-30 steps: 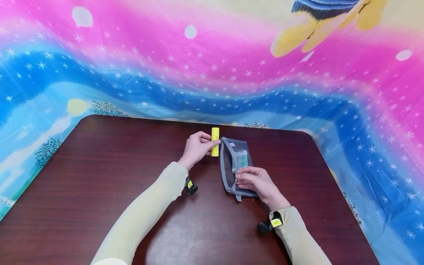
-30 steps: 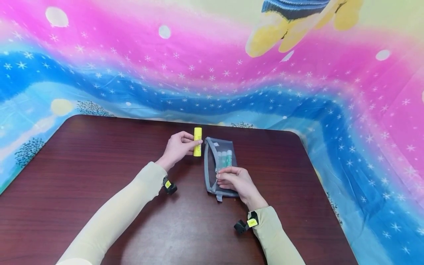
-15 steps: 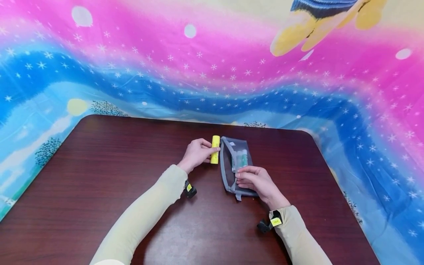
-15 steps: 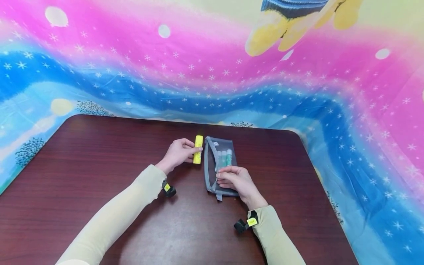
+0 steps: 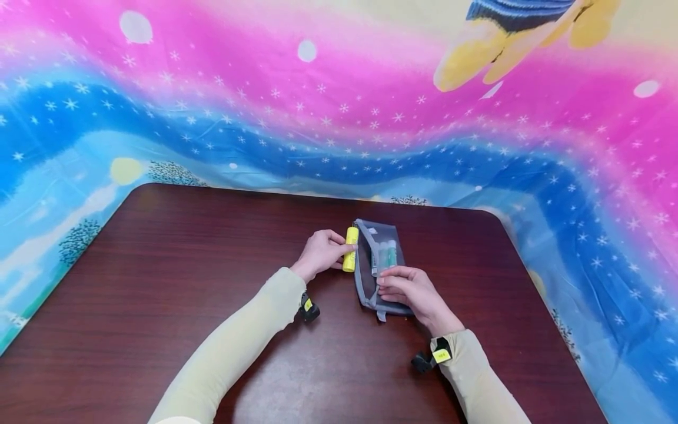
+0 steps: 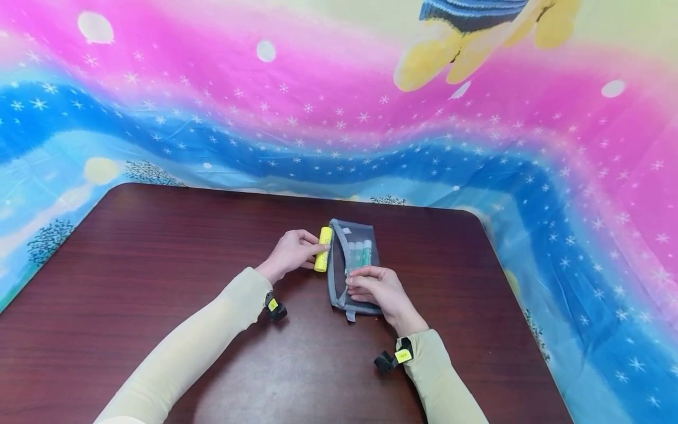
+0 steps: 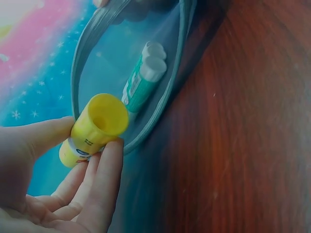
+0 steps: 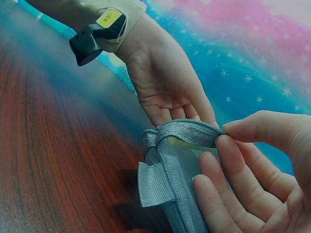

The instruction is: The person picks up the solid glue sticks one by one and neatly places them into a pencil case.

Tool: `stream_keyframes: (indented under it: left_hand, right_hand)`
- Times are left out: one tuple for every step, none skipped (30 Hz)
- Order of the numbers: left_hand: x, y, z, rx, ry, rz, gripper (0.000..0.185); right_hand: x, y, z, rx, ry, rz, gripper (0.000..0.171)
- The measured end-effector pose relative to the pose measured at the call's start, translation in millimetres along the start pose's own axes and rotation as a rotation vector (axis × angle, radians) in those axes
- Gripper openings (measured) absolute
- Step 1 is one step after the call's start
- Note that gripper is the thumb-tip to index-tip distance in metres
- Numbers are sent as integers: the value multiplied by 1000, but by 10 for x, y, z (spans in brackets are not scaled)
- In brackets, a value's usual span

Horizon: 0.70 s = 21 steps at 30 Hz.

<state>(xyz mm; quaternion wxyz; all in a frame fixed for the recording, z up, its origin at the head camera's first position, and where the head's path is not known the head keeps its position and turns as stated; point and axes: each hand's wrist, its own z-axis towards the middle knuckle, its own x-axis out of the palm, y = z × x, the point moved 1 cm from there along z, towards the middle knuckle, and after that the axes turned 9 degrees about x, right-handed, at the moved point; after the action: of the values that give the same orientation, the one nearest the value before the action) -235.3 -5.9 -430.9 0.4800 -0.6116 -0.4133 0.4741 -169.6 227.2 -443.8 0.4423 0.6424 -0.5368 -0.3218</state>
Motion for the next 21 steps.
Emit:
stream_keyframes:
  left_hand:
    - [17,4,-1,-2,2,-2,36]
    - [34,8,-2,-3,3,-4,36]
    - [50,15,0,-2,4,-5,37]
    - [64,20,0,-3,7,-8,37]
    - [78,26,2,-4,8,-12,37]
    - [91,33,4,-4,9,-14,37]
    - [104,40,8,-5,11,-17,36]
    - [116,44,10,-6,12,-19,36]
    - [126,46,11,-7,14,-20,36]
    - [135,46,10,-8,13,-18,36]
    - [144,47,11,-9,12,-15,35]
    - [153,47,11,-11,11,-11,35]
    - [160,43,9,-12,11,-6,35]
    - [168,40,8,-16,11,-2,34]
    - [176,39,7,-20,10,6,34]
    - [184,37,8,-24,9,10,34]
    - [192,35,8,-29,8,13,34]
    - [200,32,8,-34,8,16,34]
    - [208,29,7,-39,9,16,35]
    - [218,31,10,-44,10,13,35]
    - [226,28,11,-45,15,4,34]
  right_hand:
    - [1,-1,-1,1,-1,-1,32]
    - [-1,-4,-1,1,-1,-2,32]
    - [1,-6,-2,1,-3,1,32]
    - [2,-7,-3,2,-4,4,31]
    - [5,-8,-4,2,-5,5,31]
    - [7,-9,-5,2,-5,7,30]
    - [8,-9,-6,2,-6,9,28]
    - [9,-8,-7,1,-7,9,27]
    - [12,-7,-8,2,-9,11,27]
    - [13,-5,-9,2,-10,9,26]
    - [14,-3,-10,1,-9,8,26]
    - [15,0,-11,1,-9,7,26]
    - [15,3,-11,0,-9,6,25]
    - [16,5,-12,-1,-8,6,25]
    - [16,7,-12,-2,-7,7,24]
    - [16,8,-13,-3,-6,8,24]
    - [16,9,-15,-4,-4,9,23]
    - [15,10,-16,-5,-2,9,23]
    - [14,10,-17,-6,-1,11,23]
    - [13,10,-19,-7,0,13,22]
    - [12,10,-20,-7,1,16,22]
